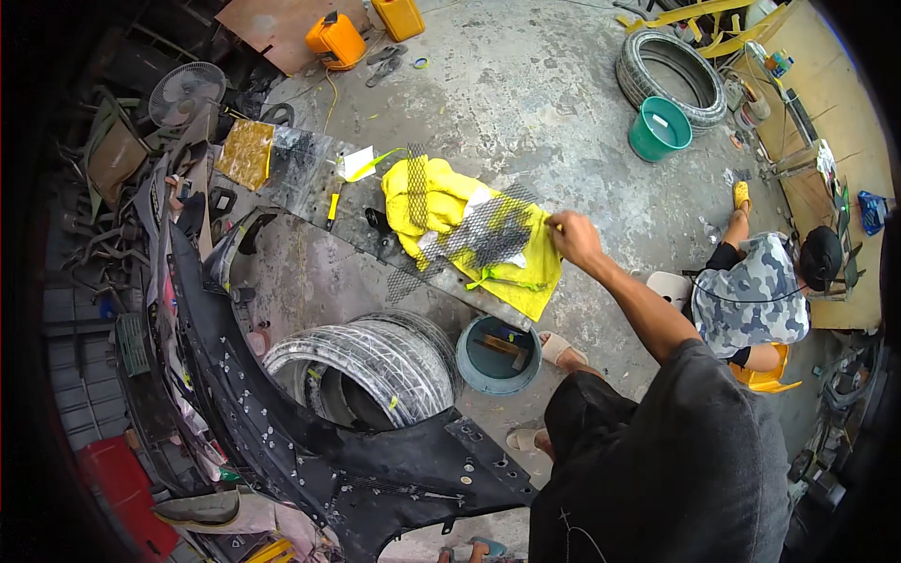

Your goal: The recorder is attaching a mesh screen to a car body panel using adhesive.

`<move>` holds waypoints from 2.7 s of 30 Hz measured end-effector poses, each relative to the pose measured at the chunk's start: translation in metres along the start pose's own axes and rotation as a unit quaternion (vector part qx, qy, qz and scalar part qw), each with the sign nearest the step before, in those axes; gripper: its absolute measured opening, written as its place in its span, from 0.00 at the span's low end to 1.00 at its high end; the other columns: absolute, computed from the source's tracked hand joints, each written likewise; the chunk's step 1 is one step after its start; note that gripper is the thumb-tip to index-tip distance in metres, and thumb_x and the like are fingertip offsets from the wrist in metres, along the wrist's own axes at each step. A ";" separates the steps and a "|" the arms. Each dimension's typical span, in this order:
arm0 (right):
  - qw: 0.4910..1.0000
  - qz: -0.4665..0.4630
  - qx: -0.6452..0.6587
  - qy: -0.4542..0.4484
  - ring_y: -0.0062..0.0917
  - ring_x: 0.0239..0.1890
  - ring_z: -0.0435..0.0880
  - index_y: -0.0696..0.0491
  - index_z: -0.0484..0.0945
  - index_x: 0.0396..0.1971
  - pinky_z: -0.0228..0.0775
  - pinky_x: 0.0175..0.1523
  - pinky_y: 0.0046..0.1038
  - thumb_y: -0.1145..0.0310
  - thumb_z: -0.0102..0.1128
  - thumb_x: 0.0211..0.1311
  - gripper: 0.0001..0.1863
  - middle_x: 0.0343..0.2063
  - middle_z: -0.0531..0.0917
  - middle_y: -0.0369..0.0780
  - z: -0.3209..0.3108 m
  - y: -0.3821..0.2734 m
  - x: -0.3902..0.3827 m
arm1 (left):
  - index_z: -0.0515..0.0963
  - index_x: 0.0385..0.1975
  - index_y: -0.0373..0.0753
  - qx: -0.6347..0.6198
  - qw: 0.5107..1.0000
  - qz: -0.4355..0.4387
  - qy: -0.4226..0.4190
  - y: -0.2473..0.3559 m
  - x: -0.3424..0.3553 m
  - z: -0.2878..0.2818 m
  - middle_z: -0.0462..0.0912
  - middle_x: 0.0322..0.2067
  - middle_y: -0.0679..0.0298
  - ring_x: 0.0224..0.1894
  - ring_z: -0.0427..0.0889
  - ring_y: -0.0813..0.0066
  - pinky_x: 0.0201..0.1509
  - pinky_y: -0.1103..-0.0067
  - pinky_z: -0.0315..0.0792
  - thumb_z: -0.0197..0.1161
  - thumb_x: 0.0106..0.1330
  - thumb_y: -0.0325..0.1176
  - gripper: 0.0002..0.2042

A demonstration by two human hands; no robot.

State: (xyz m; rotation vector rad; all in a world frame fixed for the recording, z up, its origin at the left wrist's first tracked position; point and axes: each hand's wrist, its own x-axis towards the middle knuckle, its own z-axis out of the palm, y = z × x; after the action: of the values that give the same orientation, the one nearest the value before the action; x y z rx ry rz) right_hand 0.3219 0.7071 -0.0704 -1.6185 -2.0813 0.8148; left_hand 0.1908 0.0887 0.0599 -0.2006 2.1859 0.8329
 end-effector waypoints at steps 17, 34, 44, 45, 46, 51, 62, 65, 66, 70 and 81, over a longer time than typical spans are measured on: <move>0.922 -0.313 -0.133 -0.184 0.31 0.59 0.75 0.47 0.83 0.48 0.68 0.58 0.37 0.77 0.60 0.49 0.22 0.49 0.84 0.35 0.011 0.011 0.039 | 0.79 0.37 0.27 0.017 0.995 0.045 0.085 0.060 -0.053 0.025 0.85 0.29 0.55 0.25 0.80 0.76 0.32 0.80 0.76 0.58 0.72 0.33 0.12; 0.709 0.036 0.445 -0.546 0.15 0.34 0.82 0.60 0.75 0.48 0.76 0.36 0.20 0.78 0.59 0.68 0.10 0.36 0.86 0.39 -0.073 -0.210 -0.322 | 0.67 0.65 0.31 -0.267 0.901 0.341 -0.009 0.097 -0.097 0.013 0.79 0.57 0.51 0.57 0.80 0.67 0.61 0.75 0.73 0.55 0.76 0.30 0.20; 0.745 -0.073 0.364 -0.554 0.22 0.42 0.82 0.59 0.73 0.58 0.76 0.42 0.25 0.65 0.66 0.67 0.24 0.40 0.85 0.40 -0.023 -0.265 -0.542 | 0.83 0.50 0.41 0.079 0.853 0.411 0.313 -0.106 -0.096 -0.119 0.84 0.43 0.64 0.43 0.82 0.64 0.47 0.69 0.75 0.63 0.67 0.28 0.13; 0.684 -0.020 0.395 -0.613 0.21 0.41 0.83 0.60 0.70 0.60 0.76 0.41 0.24 0.63 0.64 0.69 0.26 0.40 0.85 0.41 -0.020 -0.277 -0.548 | 0.83 0.50 0.41 0.074 0.856 0.410 0.306 -0.118 -0.095 -0.139 0.84 0.43 0.64 0.43 0.82 0.64 0.47 0.69 0.75 0.63 0.67 0.28 0.13; 0.662 0.011 0.366 -0.654 0.20 0.41 0.83 0.60 0.72 0.58 0.76 0.41 0.23 0.63 0.63 0.69 0.23 0.40 0.85 0.40 -0.018 -0.292 -0.554 | 0.83 0.51 0.43 0.202 0.808 0.434 0.343 -0.128 -0.094 -0.160 0.83 0.44 0.65 0.43 0.80 0.63 0.48 0.69 0.73 0.63 0.65 0.28 0.14; 0.713 0.021 0.371 -0.595 0.17 0.32 0.82 0.59 0.80 0.44 0.76 0.39 0.21 0.69 0.59 0.71 0.09 0.33 0.84 0.35 0.032 -0.333 -0.588 | 0.82 0.54 0.46 0.409 0.690 0.472 0.367 -0.132 -0.077 -0.220 0.79 0.47 0.67 0.45 0.77 0.67 0.51 0.71 0.68 0.64 0.63 0.29 0.18; 0.763 0.024 0.314 -0.565 0.15 0.29 0.79 0.58 0.79 0.55 0.73 0.35 0.20 0.68 0.54 0.74 0.15 0.31 0.84 0.35 0.190 -0.376 -0.527 | 0.76 0.54 0.27 -0.341 0.917 0.167 0.122 -0.089 0.088 -0.287 0.84 0.39 0.56 0.35 0.85 0.74 0.40 0.80 0.81 0.62 0.72 0.33 0.17; 0.827 -0.102 0.213 -0.509 0.20 0.28 0.80 0.56 0.78 0.58 0.73 0.36 0.27 0.71 0.57 0.69 0.18 0.27 0.83 0.38 0.253 -0.371 -0.513 | 0.77 0.52 0.28 -0.375 0.909 0.135 0.125 -0.093 0.138 -0.294 0.85 0.36 0.57 0.33 0.86 0.73 0.39 0.79 0.82 0.63 0.71 0.30 0.15; 0.835 -0.085 0.231 -0.492 0.23 0.29 0.81 0.56 0.79 0.54 0.74 0.38 0.28 0.72 0.59 0.67 0.17 0.27 0.83 0.40 0.274 -0.378 -0.510 | 0.77 0.52 0.28 -0.375 0.909 0.113 0.143 -0.083 0.156 -0.297 0.84 0.38 0.55 0.36 0.86 0.71 0.42 0.78 0.82 0.63 0.71 0.29 0.14; 0.924 -0.105 0.225 -0.291 0.31 0.33 0.85 0.57 0.82 0.42 0.76 0.44 0.31 0.73 0.64 0.61 0.10 0.30 0.85 0.44 0.341 -0.399 -0.491 | 0.75 0.51 0.24 -0.421 0.896 0.040 0.138 -0.055 0.226 -0.300 0.83 0.41 0.52 0.43 0.86 0.66 0.49 0.74 0.83 0.62 0.70 0.25 0.14; 0.937 -0.001 0.242 -0.253 0.30 0.35 0.87 0.57 0.83 0.42 0.78 0.47 0.28 0.74 0.66 0.59 0.11 0.32 0.87 0.43 0.388 -0.423 -0.487 | 0.77 0.51 0.27 -0.475 0.854 0.082 0.193 -0.047 0.280 -0.279 0.83 0.43 0.54 0.43 0.85 0.67 0.53 0.75 0.81 0.63 0.70 0.26 0.13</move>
State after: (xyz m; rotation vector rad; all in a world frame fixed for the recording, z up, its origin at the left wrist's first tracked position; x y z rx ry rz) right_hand -0.1024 0.0850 -0.0657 -1.2196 -1.9520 1.7322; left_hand -0.1551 -0.0885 -0.0279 -0.7194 1.9479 2.0819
